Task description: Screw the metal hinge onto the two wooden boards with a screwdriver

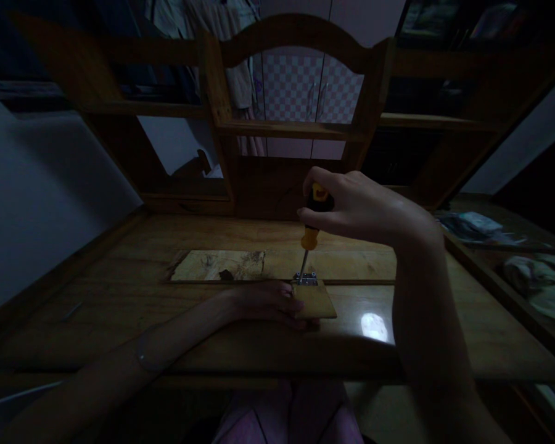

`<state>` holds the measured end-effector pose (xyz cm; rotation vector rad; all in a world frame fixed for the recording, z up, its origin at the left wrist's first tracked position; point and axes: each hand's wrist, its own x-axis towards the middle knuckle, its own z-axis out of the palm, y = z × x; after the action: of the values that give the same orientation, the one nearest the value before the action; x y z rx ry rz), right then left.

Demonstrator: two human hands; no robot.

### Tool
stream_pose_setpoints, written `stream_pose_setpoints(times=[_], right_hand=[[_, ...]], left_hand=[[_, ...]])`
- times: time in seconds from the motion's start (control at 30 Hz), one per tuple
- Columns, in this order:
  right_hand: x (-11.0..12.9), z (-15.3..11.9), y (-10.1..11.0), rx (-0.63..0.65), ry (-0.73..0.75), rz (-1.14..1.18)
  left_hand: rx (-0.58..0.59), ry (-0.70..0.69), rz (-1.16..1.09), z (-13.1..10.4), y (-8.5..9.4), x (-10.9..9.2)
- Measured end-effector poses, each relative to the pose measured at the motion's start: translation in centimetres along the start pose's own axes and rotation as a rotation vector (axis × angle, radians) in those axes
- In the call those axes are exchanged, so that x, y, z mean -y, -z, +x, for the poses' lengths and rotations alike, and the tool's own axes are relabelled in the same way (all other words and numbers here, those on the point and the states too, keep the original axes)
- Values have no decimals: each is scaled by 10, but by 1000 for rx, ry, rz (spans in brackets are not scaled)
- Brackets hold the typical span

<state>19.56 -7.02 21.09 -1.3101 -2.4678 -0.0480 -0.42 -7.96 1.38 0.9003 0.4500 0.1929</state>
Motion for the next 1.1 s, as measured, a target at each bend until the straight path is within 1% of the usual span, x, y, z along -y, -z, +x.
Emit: stream_pose_setpoints(times=[0.1,0.23,0.43,0.6,0.7,0.8,0.93,1.1], right_hand=[[0,0,2,20,44,32],[2,1,0,6,88,46],[3,1,-3,-21,58,29],[4,0,2,25,0,43],[4,0,4,38,20,58],[6,1,2,27,45,51],[6,0,-1,-2,17,35],[5,-1,0,16,-2,65]], left_hand=[[19,-6,22,0,2,1],[28,-7,31,0,4,2],[25,0,31,0,3,1],[5,-19,47,0,5,2],[28,-22,46,0,6,2],[4,-3,31,0,5,2],[-11,3,28,1,4,2],[9,-18,26,0,2,1]])
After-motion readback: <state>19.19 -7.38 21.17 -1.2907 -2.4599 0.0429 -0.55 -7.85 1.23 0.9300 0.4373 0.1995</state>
